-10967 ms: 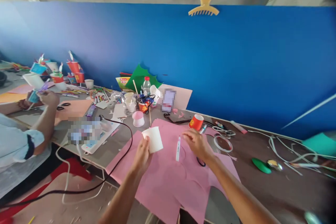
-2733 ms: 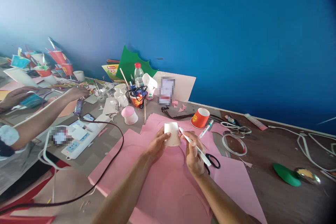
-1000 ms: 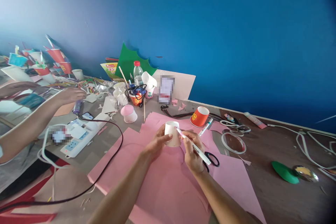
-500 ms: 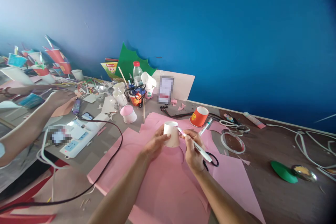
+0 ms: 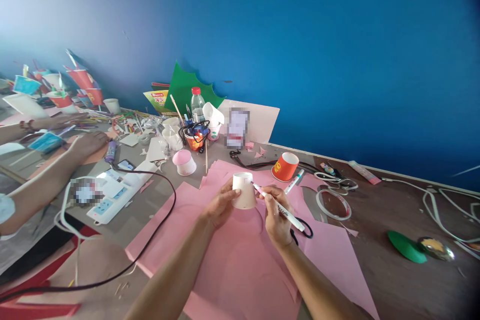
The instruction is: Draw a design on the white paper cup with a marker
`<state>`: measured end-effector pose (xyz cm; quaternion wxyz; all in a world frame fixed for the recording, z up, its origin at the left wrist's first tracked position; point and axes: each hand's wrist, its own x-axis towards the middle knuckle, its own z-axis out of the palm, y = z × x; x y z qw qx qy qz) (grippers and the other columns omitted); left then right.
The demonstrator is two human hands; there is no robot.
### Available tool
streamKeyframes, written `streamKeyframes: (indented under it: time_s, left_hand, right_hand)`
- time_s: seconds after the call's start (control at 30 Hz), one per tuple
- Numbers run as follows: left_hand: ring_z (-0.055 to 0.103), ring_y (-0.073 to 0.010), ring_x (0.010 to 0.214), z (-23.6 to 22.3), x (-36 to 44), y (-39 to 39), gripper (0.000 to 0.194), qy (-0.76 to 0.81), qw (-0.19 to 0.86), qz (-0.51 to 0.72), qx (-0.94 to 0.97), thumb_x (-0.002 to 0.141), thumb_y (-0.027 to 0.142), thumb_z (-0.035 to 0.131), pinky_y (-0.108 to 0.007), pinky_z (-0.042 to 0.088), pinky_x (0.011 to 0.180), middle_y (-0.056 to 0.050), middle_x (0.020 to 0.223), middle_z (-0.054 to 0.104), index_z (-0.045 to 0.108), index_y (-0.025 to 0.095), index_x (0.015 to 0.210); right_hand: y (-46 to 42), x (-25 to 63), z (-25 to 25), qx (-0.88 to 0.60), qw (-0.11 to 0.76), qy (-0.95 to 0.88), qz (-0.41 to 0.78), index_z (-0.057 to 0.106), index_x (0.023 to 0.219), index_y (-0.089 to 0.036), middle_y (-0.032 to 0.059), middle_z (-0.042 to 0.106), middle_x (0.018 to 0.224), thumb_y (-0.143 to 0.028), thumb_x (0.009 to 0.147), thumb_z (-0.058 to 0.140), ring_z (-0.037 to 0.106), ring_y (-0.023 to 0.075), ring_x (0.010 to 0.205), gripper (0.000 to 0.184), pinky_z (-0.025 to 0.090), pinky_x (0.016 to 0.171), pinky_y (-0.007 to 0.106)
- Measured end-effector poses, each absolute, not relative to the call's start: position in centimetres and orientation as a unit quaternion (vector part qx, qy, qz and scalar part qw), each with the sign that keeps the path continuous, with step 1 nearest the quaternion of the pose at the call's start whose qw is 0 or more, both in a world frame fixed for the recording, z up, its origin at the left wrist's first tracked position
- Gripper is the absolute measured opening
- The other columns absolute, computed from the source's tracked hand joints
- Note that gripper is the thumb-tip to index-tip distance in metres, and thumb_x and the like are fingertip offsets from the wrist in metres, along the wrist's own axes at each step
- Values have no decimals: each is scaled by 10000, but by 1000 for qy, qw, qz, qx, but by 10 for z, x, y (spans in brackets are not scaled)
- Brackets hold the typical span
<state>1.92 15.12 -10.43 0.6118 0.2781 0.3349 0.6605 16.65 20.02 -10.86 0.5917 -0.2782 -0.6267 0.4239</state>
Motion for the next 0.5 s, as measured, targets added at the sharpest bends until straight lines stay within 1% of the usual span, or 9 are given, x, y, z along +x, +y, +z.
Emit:
streamKeyframes:
  time_s: [0.2, 0.33, 0.43, 0.5]
  left_hand:
    - [712, -303, 990, -106, 19, 152, 659, 335, 609, 663, 277, 735, 382, 836, -387, 506, 899, -134, 1068, 759, 645, 158, 1325]
    - [712, -303, 1004, -104, 20, 152, 682, 333, 614, 661, 275, 725, 386, 846, -386, 508, 906, -129, 1068, 761, 637, 170, 1337]
    - [708, -309, 1024, -103, 21, 151, 691, 335, 613, 662, 274, 716, 385, 857, -389, 506, 914, -129, 1077, 764, 639, 176, 1337]
    - [705, -311, 1035, -103, 21, 151, 687, 333, 613, 661, 276, 722, 383, 854, -391, 503, 920, -132, 1086, 765, 638, 179, 1341]
  right_hand:
    - [197, 169, -106, -252, 585, -647, 419, 653, 985, -225, 14, 658, 818, -366, 1031, 526, 635, 169, 712, 195, 521, 637, 302]
    - [197, 171, -104, -208, 568, -693, 393, 647, 1048, -235, 38, 672, 901, -316, 1041, 516, 648, 183, 800, 154, 542, 688, 320]
    - [197, 171, -105, -197, 555, -709, 388, 639, 1081, -234, 59, 679, 944, -320, 1044, 502, 667, 204, 874, 166, 556, 706, 338]
    - [197, 171, -105, -202, 553, -712, 383, 641, 1078, -234, 57, 677, 936, -328, 1042, 506, 671, 205, 873, 168, 556, 701, 336]
